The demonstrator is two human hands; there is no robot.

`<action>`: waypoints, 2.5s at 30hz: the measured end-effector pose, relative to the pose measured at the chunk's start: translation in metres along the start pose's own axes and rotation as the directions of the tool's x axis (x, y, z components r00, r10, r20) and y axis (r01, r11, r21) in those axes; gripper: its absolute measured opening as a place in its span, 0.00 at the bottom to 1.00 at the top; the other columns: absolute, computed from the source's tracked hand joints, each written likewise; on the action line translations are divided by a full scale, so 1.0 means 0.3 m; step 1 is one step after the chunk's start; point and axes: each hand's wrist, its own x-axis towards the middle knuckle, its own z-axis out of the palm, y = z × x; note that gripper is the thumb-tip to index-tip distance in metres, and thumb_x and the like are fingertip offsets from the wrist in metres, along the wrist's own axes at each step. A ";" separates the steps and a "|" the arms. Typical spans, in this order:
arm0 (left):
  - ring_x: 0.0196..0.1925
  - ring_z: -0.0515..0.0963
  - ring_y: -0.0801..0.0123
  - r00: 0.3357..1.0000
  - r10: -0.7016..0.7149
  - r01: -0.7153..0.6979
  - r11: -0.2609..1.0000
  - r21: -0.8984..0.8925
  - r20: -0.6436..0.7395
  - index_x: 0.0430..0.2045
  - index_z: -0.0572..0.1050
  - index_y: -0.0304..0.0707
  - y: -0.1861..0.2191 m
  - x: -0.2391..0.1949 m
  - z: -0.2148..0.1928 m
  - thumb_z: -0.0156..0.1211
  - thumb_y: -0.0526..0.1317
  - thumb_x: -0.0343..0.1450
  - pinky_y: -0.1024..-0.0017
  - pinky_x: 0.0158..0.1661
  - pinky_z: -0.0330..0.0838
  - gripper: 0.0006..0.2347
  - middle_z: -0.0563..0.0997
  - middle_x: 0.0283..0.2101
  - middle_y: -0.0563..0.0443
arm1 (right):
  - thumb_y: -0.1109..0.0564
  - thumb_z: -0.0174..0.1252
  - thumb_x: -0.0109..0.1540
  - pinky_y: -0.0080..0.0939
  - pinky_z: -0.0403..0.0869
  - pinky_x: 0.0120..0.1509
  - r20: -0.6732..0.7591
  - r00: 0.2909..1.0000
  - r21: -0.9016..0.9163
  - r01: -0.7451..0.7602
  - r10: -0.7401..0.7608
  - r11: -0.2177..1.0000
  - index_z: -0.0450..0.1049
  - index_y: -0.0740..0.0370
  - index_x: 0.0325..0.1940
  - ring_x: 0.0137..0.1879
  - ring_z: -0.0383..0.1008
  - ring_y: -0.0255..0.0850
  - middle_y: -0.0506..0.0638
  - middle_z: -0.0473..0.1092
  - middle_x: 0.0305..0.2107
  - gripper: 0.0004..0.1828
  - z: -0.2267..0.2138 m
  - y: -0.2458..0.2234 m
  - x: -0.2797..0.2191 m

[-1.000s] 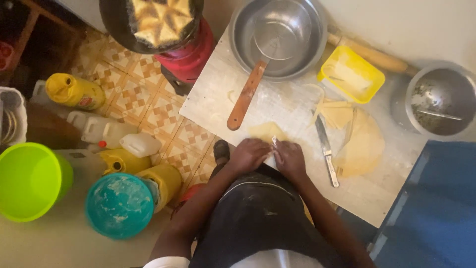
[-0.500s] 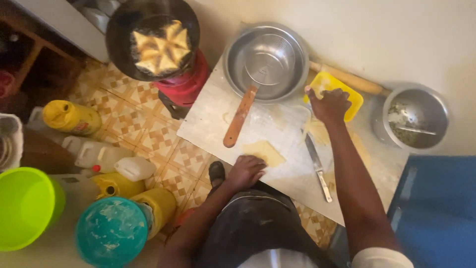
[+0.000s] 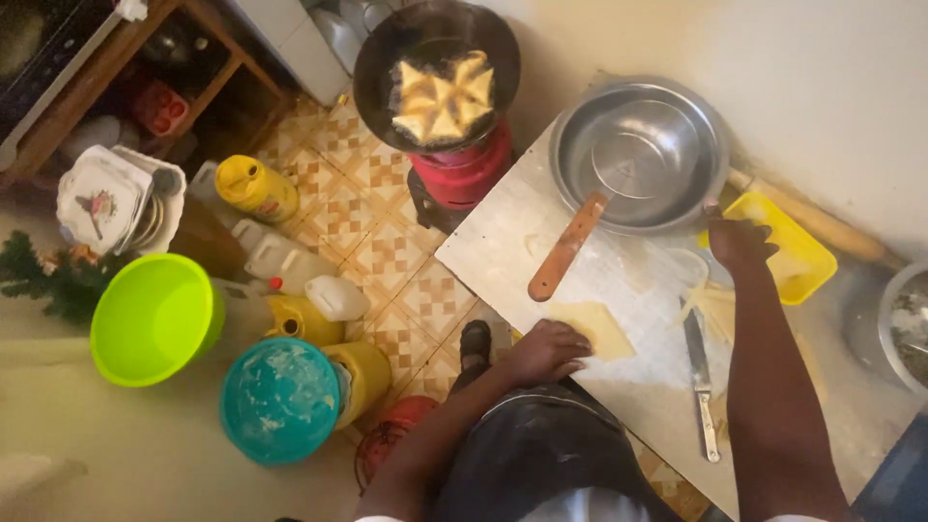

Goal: The person prepares samosas by rolling out dough on a floured surface, cutting it into triangular shapes, and folding them into cones. They then fill the cones with a green mixture using a spoon and seal the edges to form the pastry.

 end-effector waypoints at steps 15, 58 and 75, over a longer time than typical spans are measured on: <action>0.51 0.71 0.58 0.995 -0.061 0.063 0.998 -0.024 0.079 0.41 0.74 0.40 -0.024 -0.023 0.032 0.52 0.45 0.68 0.59 0.48 0.58 0.12 0.76 0.46 0.52 | 0.20 0.19 0.56 0.63 0.32 0.66 -0.273 0.960 -0.095 -0.091 0.062 0.991 0.49 0.70 0.64 0.69 0.35 0.59 0.62 0.44 0.64 0.54 0.067 0.061 -0.002; 0.44 0.73 0.65 0.998 -0.053 0.052 0.997 0.048 0.020 0.34 0.76 0.47 -0.055 -0.023 0.072 0.53 0.46 0.67 0.66 0.43 0.61 0.09 0.77 0.41 0.57 | 0.40 0.41 0.60 0.56 0.56 0.61 -0.169 0.811 -0.365 0.476 -0.560 0.800 0.74 0.43 0.44 0.63 0.55 0.47 0.46 0.59 0.57 0.18 0.529 0.326 -0.351; 0.43 0.75 0.68 0.997 -0.019 0.026 0.994 0.101 -0.074 0.31 0.76 0.47 -0.023 -0.020 0.071 0.54 0.45 0.67 0.68 0.42 0.62 0.07 0.78 0.38 0.58 | 0.37 0.42 0.56 0.58 0.56 0.59 -0.136 0.606 -0.618 0.567 -0.784 0.545 0.65 0.35 0.54 0.63 0.57 0.52 0.49 0.56 0.61 0.23 0.547 0.457 -0.324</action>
